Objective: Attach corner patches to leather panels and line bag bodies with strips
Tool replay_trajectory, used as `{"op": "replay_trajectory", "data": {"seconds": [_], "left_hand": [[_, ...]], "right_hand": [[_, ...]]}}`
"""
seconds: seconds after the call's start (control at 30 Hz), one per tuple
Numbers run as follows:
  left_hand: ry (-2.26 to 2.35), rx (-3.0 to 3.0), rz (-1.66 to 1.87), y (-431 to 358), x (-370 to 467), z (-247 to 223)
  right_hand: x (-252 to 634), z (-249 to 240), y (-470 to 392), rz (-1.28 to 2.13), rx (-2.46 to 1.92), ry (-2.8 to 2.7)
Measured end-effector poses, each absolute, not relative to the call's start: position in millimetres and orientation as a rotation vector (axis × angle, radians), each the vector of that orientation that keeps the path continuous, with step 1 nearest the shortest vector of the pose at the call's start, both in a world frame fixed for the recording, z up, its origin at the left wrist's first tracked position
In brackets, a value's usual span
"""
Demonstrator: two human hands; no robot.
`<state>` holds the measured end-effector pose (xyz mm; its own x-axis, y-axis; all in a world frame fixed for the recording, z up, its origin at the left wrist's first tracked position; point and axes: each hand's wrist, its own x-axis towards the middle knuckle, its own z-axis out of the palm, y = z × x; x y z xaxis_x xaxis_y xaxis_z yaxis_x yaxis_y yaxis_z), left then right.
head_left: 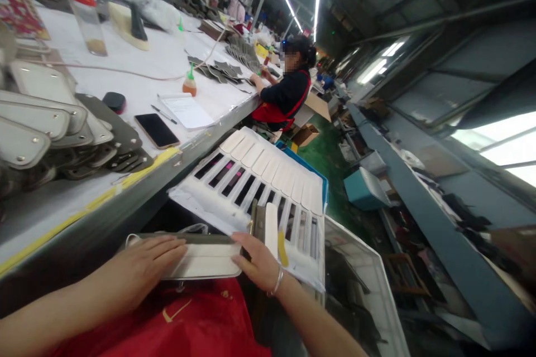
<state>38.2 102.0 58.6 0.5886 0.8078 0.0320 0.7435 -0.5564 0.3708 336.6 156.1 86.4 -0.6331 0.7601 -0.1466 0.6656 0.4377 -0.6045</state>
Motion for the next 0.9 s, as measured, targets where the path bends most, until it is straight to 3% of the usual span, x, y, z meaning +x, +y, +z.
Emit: {"op": "replay_trajectory", "data": {"seconds": [0.2,0.6,0.9], "left_hand": [[1.271,2.347,0.386,89.4,117.0,58.6],[1.345,2.299,0.35,94.4,131.0,70.9],[1.518,2.286,0.291,98.9,144.5,61.7]], "right_hand": [[350.5,49.8,82.9,0.593,-1.364,-2.146],[342.5,33.8,93.9,0.627,-1.301,-2.059],[322.7,30.8,87.5,0.402,-1.442,-2.01]]}}
